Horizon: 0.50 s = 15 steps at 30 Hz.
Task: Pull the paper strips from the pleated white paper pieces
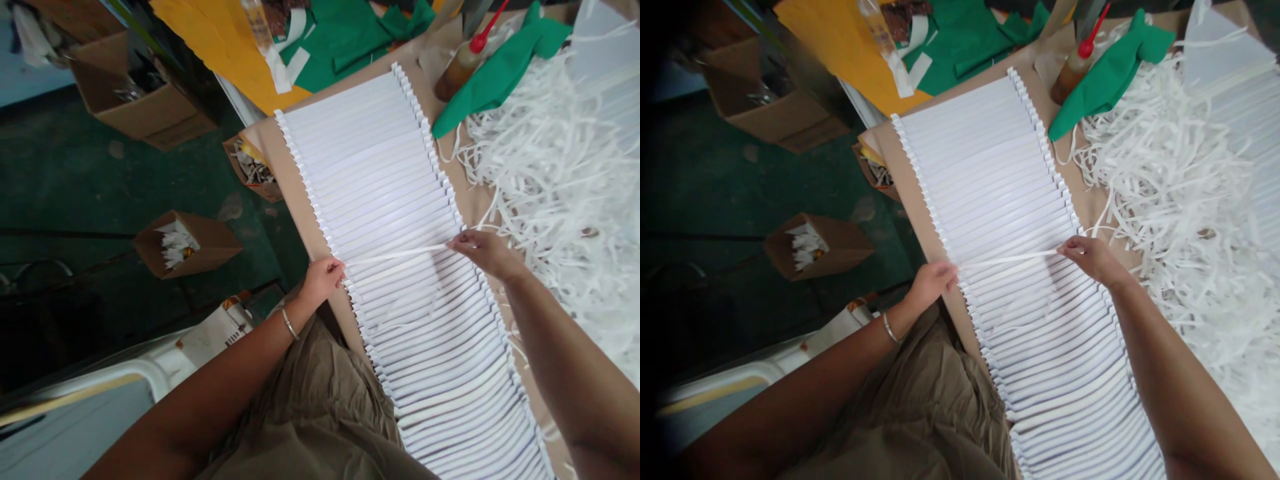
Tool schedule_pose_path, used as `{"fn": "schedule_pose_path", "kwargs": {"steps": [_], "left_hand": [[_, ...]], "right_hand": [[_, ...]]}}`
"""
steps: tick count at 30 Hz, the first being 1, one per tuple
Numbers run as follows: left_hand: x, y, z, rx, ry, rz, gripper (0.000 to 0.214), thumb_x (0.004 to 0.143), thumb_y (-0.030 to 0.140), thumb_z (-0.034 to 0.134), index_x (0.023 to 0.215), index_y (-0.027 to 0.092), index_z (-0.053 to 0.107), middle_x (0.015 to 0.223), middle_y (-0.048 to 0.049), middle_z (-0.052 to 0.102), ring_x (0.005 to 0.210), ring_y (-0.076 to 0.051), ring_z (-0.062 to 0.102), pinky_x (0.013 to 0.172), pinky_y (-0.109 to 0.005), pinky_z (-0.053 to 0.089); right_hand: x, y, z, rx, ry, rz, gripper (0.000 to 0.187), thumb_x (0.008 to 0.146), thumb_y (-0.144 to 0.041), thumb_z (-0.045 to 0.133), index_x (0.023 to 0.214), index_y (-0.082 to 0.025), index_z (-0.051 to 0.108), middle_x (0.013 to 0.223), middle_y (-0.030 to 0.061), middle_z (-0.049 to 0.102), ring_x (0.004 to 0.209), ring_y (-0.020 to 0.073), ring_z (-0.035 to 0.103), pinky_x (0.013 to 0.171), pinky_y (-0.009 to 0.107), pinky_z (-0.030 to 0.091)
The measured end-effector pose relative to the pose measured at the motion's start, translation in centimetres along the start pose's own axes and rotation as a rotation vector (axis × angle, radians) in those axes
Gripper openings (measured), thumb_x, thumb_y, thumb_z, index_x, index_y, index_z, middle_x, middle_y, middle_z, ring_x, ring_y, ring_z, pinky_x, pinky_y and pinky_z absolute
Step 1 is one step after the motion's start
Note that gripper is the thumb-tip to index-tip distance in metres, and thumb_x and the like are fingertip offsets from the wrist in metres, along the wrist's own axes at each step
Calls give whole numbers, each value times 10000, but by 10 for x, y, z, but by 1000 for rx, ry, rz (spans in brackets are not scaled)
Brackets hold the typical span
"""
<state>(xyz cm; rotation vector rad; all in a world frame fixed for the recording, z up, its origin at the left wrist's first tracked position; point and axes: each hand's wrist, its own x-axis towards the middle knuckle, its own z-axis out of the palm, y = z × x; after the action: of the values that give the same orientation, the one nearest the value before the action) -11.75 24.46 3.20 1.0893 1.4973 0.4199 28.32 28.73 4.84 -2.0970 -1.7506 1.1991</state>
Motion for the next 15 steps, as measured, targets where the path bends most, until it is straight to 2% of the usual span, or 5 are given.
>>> {"fn": "schedule_pose_path", "kwargs": {"steps": [3, 7, 11, 15], "left_hand": [[8, 0, 10, 113, 100, -36, 243, 855, 292, 538, 649, 179, 603, 544, 21, 611, 498, -112, 547, 556, -233, 423], [21, -3, 21, 290, 234, -36, 199, 847, 292, 593, 677, 189, 599, 676, -5, 683, 663, -151, 624, 669, -262, 463], [29, -6, 24, 370, 247, -26, 192, 874, 278, 559, 712, 188, 612, 761, -32, 708, 738, -171, 634, 724, -289, 469], [30, -5, 25, 387, 248, -32, 185, 886, 267, 543, 734, 190, 612, 767, -34, 703, 724, -170, 628, 714, -288, 464]], "right_hand": [[22, 3, -7, 12, 87, 55, 372, 727, -568, 676, 775, -199, 693, 648, 20, 672, 583, 152, 542, 583, 289, 421], [41, -6, -12, 20, 144, 61, 293, 774, -466, 662, 824, -178, 683, 679, 53, 694, 585, 136, 534, 577, 276, 403], [52, -16, -16, -16, 204, 86, 284, 753, -454, 704, 791, -176, 655, 651, 44, 671, 551, 120, 508, 558, 268, 390], [61, -14, -16, -39, 209, 85, 246, 808, -411, 656, 859, -171, 676, 695, 64, 697, 543, 116, 509, 554, 265, 382]]}}
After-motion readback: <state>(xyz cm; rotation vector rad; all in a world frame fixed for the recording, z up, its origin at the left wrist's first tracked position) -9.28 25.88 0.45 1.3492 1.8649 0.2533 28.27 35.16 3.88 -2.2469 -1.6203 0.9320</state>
